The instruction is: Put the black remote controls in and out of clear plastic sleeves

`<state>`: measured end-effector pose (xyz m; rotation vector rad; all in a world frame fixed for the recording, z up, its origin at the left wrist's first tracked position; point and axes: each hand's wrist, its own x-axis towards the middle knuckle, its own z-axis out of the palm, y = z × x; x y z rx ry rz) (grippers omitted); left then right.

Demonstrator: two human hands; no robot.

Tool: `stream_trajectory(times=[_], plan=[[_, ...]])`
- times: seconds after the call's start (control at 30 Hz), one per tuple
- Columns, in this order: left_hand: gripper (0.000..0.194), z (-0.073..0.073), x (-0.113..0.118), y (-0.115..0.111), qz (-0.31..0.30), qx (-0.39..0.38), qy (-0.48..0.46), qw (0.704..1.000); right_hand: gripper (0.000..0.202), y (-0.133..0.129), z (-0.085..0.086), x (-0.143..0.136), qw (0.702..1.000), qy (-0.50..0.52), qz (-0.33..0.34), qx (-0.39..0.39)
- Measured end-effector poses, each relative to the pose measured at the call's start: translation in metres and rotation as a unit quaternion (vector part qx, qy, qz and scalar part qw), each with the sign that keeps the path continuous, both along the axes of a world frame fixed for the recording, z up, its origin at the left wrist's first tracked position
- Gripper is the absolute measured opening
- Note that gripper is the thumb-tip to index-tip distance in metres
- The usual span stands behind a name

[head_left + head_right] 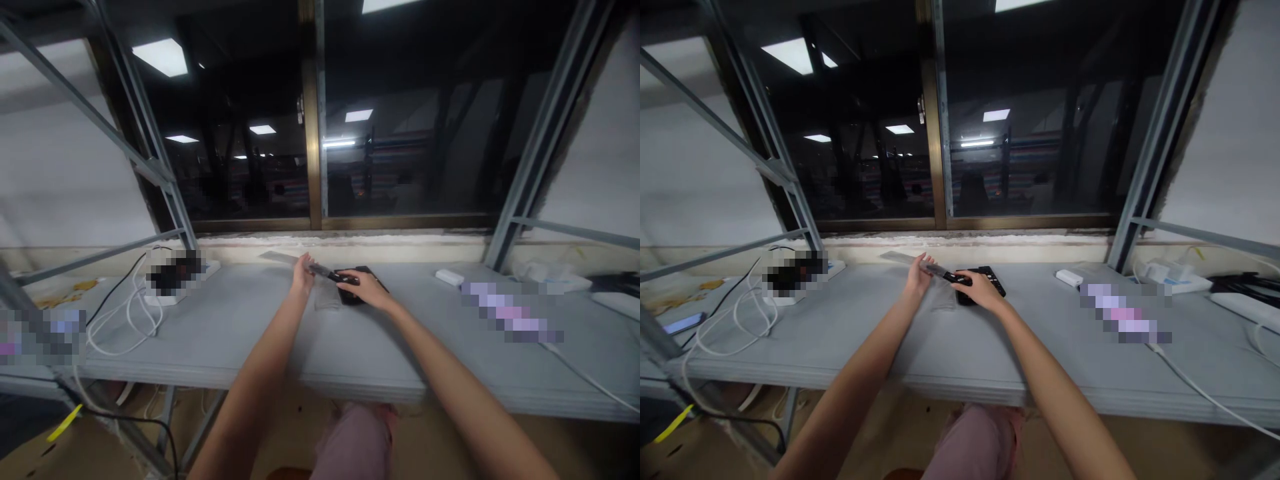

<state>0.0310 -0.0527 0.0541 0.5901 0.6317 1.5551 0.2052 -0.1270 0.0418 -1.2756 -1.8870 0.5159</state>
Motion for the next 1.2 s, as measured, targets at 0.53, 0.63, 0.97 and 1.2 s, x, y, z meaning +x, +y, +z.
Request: stream_trajectory(times=[0.53, 0.63, 0.97, 1.2], plan=[[0.041, -0.001, 0.01, -0.008, -0.197, 0.011, 0.031, 0.98, 0.075, 0.002, -0.01, -0.016, 0.959, 0.196, 0.198, -0.049], [0.046, -0.002, 0.014, -0.011, -0.277, 0.035, 0.086, 0.956, 0.067, 0.015, -0.015, -0.012, 0.971, 0.208, 0.117, 0.018], [0.022, -0.014, 0.025, -0.011, -0.293, 0.065, 0.169, 0.939, 0.045, 0.027, -0.017, 0.004, 0.98, 0.19, 0.023, 0.061], [0.022, -0.014, 0.023, -0.014, -0.285, 0.098, 0.179, 0.936, 0.058, 0.007, -0.009, -0.006, 0.989, 0.109, 0.013, 0.1]])
